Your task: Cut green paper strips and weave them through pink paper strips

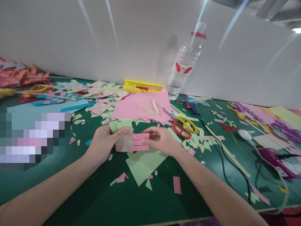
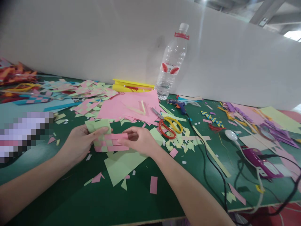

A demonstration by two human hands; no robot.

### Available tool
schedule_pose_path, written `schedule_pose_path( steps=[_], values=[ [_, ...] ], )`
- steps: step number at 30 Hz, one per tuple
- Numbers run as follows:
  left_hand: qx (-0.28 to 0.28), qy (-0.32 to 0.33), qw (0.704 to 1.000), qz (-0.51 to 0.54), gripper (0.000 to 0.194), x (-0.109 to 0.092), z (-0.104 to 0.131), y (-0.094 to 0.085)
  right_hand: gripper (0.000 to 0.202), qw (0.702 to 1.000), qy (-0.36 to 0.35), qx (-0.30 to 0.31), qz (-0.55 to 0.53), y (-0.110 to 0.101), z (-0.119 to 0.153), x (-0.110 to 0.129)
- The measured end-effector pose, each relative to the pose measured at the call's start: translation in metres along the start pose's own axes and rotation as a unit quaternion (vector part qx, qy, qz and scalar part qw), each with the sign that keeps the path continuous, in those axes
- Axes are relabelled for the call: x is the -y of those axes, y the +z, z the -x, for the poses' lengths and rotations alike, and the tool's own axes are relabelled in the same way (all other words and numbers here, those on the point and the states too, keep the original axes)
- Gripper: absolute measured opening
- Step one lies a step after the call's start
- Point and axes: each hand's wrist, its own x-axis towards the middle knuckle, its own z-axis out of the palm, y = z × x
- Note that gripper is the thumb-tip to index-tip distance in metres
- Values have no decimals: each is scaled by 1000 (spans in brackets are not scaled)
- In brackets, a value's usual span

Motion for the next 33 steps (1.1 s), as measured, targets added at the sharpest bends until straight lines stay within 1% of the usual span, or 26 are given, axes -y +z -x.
schedule_pose_path(
  steps=[3,6,9,15,20,25,29,33],
  values=[
    [9,-12,1000,17,24,0,0,0,30,999,-5,7,39,2,0,-2],
    [20,-15,999,25,23,1,0,0,36,997,-23,-10,67,2,0,-3],
    [16,-13,999,33,25,2,-1,-1,40,997,-39,-16,64,2,-1,-3],
    [12,-11,999,40,25,1,-1,-1,41,998,-38,-5,58,2,0,-2],
    [19,-9,999,32,23,-1,0,0,31,998,-28,11,47,2,1,0],
    [-1,-12,999,39,22,-2,1,1,35,997,-41,2,65,2,1,-1],
    [-17,-17,999,48,22,-1,0,0,32,997,-43,16,55,2,1,-1],
    [-30,-21,999,30,24,-2,0,0,29,997,-54,2,53,2,0,-2]
  ],
)
